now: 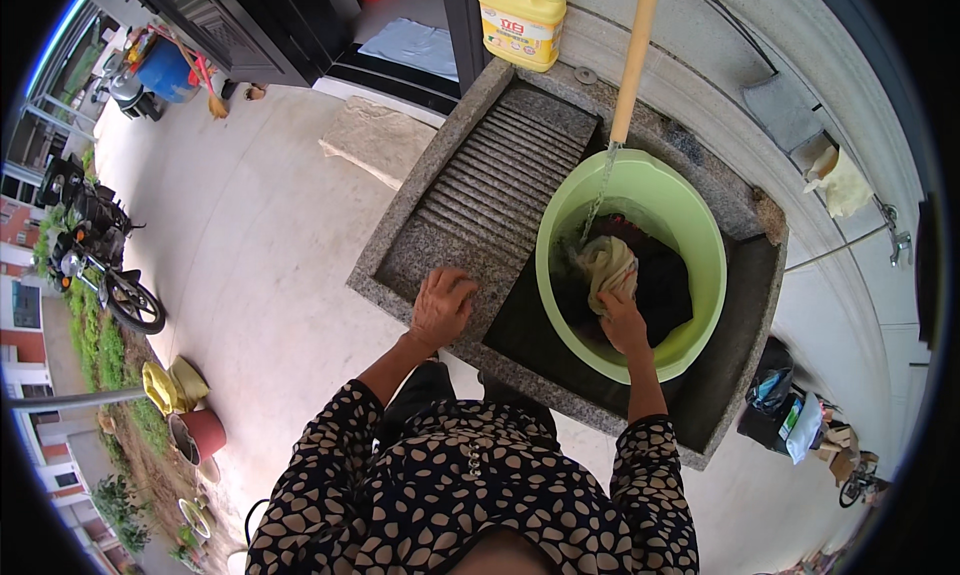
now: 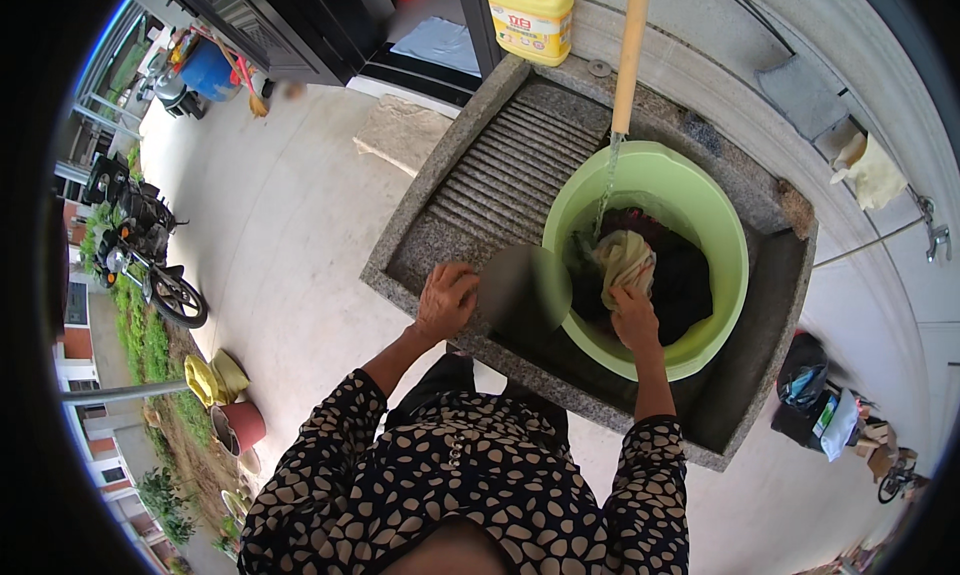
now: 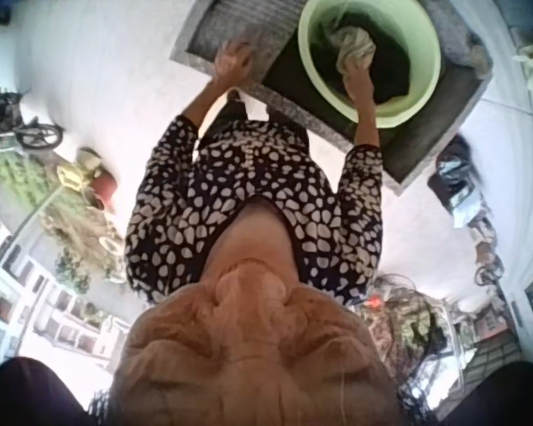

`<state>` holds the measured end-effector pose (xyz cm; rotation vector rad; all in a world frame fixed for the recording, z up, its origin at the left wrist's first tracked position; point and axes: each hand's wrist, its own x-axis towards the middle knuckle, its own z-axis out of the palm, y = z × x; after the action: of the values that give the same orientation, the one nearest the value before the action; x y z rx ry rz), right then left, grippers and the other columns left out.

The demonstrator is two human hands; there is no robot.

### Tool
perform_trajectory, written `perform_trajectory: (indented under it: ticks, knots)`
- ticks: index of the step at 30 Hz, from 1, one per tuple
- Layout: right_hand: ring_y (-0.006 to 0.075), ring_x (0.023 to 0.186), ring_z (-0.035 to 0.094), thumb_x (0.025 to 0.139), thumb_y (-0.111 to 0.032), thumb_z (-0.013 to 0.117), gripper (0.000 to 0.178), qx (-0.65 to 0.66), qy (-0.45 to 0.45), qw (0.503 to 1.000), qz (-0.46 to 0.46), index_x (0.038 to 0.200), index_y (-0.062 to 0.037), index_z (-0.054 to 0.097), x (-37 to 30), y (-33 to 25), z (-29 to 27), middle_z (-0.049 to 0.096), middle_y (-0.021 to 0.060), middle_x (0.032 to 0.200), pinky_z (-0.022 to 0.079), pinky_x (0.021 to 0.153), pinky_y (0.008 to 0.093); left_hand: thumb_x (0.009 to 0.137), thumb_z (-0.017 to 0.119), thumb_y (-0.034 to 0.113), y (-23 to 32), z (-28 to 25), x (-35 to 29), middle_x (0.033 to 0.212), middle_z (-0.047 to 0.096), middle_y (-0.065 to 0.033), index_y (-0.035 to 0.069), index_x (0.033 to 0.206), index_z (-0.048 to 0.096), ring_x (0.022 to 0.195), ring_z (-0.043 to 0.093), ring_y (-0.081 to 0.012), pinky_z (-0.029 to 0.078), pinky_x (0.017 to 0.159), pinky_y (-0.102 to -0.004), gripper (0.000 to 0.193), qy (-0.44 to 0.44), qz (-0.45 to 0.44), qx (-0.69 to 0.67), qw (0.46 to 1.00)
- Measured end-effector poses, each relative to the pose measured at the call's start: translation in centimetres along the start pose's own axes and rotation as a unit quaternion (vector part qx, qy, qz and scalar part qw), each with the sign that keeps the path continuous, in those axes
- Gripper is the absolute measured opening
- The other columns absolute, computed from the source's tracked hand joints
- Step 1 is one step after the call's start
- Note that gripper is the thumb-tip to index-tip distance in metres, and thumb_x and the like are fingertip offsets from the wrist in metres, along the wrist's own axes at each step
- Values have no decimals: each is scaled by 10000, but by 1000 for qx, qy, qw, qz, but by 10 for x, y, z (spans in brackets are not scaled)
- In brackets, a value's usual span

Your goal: The person washes clothes by hand at an outdoor stone washbasin. They fill a green basin with water, soak and scrub a light-colored cloth on the washboard, then transfer dark garments to a red basin for rinsing. The person scrubs the cloth again with a brush and rinses it under the tap.

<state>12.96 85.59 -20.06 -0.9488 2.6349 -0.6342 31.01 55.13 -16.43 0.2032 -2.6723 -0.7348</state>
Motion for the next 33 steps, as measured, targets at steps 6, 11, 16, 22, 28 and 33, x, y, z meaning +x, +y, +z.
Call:
perform_trajectory:
  ticks: [6, 11, 16, 22, 28, 33]
  knots:
    - [365, 996, 554, 756, -31, 627, 283, 0, 169, 985, -23, 1033, -89, 613, -21, -42, -1, 588, 105, 1070, 480, 802, 450, 784, 653, 78, -27, -21, -29, 1062, 579, -82, 87, 923, 653, 1093, 526, -259, 367, 915, -447, 139, 41, 22, 75, 996]
    - [342, 886, 576, 828, 38, 574, 146, 115, 357, 924, -73, 967, 0, 599, -51, -150, 3, 588, 150, 984, 475, 752, 404, 835, 624, 122, -55, -61, -75, 1267, 521, -77, 95, 1219, 544, 1264, 429, -273, 275, 1067, -488, 394, 23, -5, 78, 997]
    - [315, 852, 582, 759, 40, 613, 229, 217, 244, 934, -143, 976, -30, 600, -97, -256, 79, 590, 136, 943, 487, 730, 376, 790, 659, 90, -84, -106, -151, 1287, 468, -133, 78, 1213, 523, 1198, 445, -360, 378, 978, -457, 444, 24, -46, 26, 998]
    - [345, 1219, 422, 808, -71, 582, 474, 89, 41, 985, -141, 1256, -14, 439, -103, -290, 227, 402, 153, 1333, 460, 897, 444, 768, 678, 48, -123, -145, -240, 1151, 541, -152, 88, 1095, 574, 1067, 525, -350, 456, 863, -423, 346, 3, -121, -22, 992]
    - [394, 1295, 325, 814, -55, 561, 559, -90, 107, 988, -68, 1329, 2, 349, -36, -272, 270, 272, 183, 1432, 446, 932, 454, 771, 666, 10, -131, -149, -282, 1048, 585, -146, 65, 1030, 601, 952, 588, -339, 498, 774, -390, 272, 24, -165, -75, 983]
    - [372, 1107, 517, 852, -161, 549, 422, -53, 25, 995, 80, 1249, -46, 467, 7, -257, 273, 559, 210, 1185, 429, 882, 505, 789, 667, 59, -131, -134, -316, 1006, 605, -129, 75, 1016, 615, 862, 618, -323, 508, 707, -388, 233, -15, -252, -115, 961]
